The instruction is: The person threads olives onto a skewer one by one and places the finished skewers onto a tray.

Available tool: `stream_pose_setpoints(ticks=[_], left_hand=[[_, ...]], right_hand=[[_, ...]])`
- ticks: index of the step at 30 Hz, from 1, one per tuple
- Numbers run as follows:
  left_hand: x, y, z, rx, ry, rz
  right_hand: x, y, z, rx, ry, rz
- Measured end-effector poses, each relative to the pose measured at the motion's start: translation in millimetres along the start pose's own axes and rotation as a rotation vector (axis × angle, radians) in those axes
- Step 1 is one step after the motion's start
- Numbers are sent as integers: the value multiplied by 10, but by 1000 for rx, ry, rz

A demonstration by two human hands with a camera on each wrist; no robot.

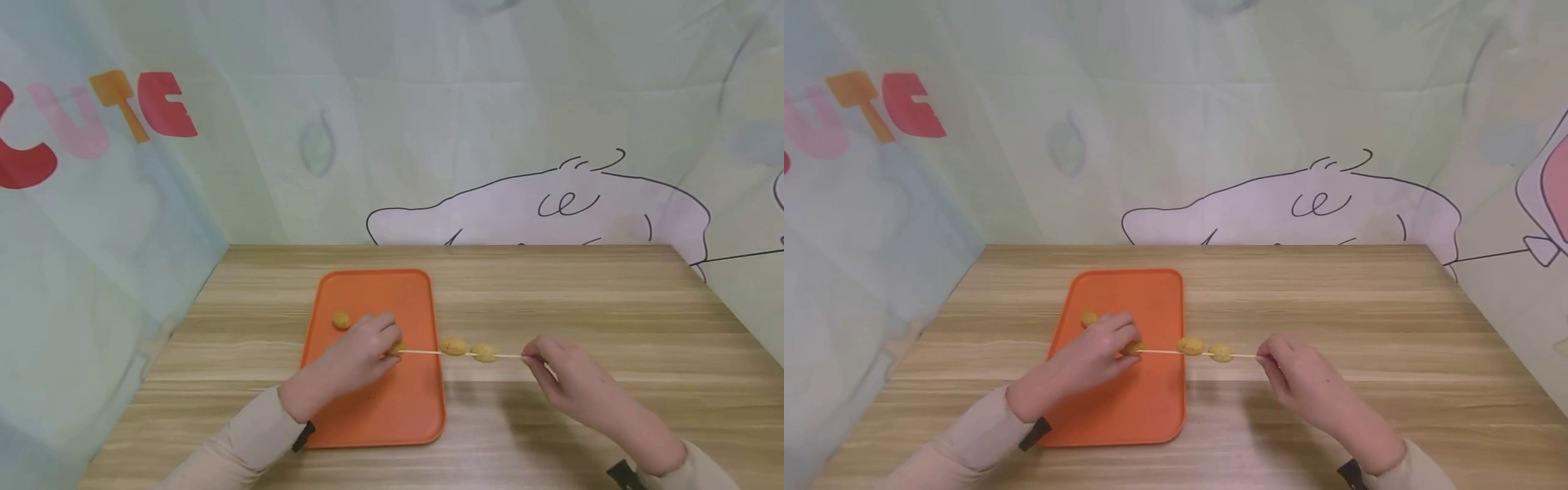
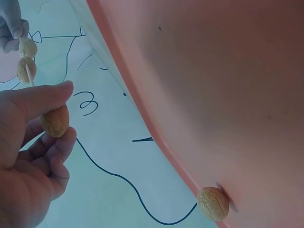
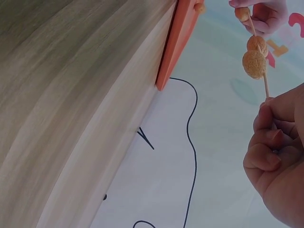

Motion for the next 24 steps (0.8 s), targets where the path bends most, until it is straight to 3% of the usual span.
stream_pose_setpoints(ticks=[18, 24], left_hand=[[-38, 5, -25, -69, 46, -6], [-79, -18, -24, -121, 83, -28]], right_hand=[[9, 25, -22, 2, 4, 16], [13, 41, -31, 3, 1, 11]])
Point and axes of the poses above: each hand's wrist, its own z-axis away from the middle knuckle, its own y-axis out of the palm, x = y × z, the point moved 8 cm from there along -z, towards the middle knuckle, and after that the axes turned 13 degrees about -y, right-handed, at the moved point
